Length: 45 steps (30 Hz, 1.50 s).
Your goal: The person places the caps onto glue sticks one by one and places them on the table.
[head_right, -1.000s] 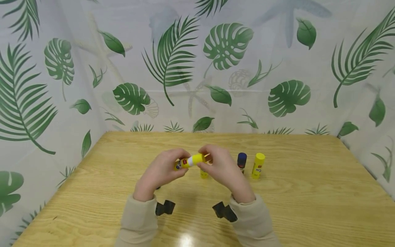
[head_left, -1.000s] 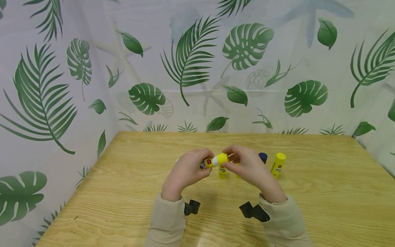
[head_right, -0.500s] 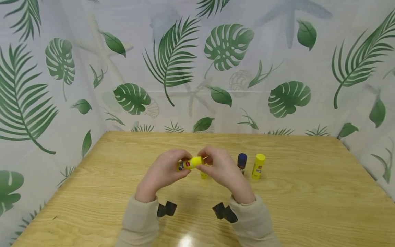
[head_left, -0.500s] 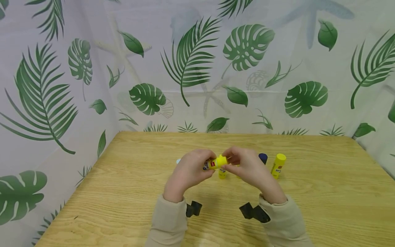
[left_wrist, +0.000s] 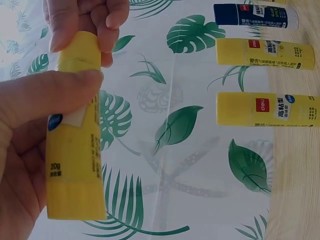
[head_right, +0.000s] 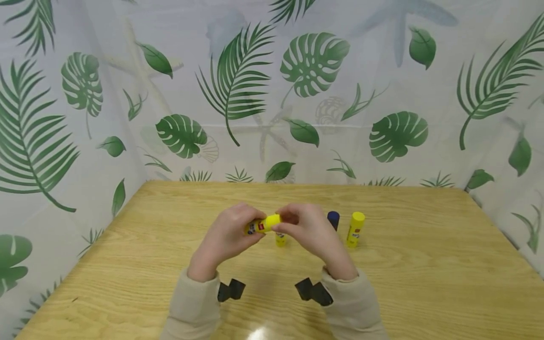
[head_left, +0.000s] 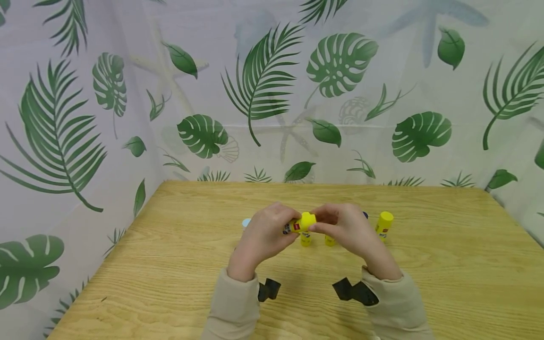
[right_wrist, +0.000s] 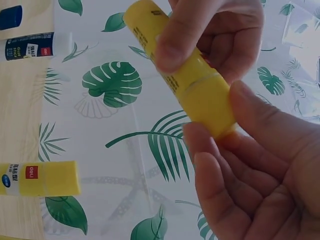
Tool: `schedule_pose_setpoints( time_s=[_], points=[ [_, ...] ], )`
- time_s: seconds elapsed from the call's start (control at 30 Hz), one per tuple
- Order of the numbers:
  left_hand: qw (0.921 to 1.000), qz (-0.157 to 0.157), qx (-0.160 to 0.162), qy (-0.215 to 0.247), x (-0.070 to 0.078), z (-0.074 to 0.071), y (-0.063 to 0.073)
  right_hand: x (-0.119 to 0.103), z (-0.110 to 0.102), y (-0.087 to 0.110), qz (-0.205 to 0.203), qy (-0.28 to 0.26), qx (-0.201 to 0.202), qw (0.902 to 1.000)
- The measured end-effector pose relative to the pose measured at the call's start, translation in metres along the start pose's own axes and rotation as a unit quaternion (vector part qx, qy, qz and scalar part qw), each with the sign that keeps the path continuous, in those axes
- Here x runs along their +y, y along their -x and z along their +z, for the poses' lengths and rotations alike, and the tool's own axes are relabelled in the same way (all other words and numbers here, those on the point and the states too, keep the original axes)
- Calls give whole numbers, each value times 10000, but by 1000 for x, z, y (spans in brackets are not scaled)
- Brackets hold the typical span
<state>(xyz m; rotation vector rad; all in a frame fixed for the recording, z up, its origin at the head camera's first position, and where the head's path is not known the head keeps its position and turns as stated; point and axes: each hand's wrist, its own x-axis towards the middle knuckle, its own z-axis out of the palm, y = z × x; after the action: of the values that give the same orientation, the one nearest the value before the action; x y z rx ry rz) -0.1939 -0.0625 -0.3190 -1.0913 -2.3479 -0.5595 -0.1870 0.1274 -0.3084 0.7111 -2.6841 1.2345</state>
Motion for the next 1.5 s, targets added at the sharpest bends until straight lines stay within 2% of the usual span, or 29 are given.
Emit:
schedule_pose_setpoints(
  time_s=[0.17,0.33,0.47,0.57,0.67,0.77,0.87,0.97,1.23,1.5],
  points=[
    [9999,-119,-6,-74,1,0,0,-1,1,-1,159,78,-16,9998],
    [9963,-813,-257,-117,0,5,-2,0,5,-4,235,196,36,9995],
    [9905,-1341,-279,-81,-2,14,-3,-1,6,-4,306,290,71,9991],
    [9844,-1749,-146,134,-4,22,-3,-3,4,-1,305,344,164,9988],
    [9745,-2215,57,365,-6,30,-2,-4,1,2,273,382,300,9984],
    [9642,-2617,158,410,-8,36,-2,-4,-3,5,269,438,353,9981],
    [9560,-2908,124,362,-10,42,-1,-3,-4,7,256,474,346,9979],
    [9502,-3105,19,281,-13,47,0,-1,-5,9,215,489,330,9980],
    [9414,-3366,-212,86,-19,63,3,1,-5,11,133,538,405,9976],
    [9358,-3495,-351,306,-25,71,5,1,-4,10,209,560,335,9976]
  ],
)
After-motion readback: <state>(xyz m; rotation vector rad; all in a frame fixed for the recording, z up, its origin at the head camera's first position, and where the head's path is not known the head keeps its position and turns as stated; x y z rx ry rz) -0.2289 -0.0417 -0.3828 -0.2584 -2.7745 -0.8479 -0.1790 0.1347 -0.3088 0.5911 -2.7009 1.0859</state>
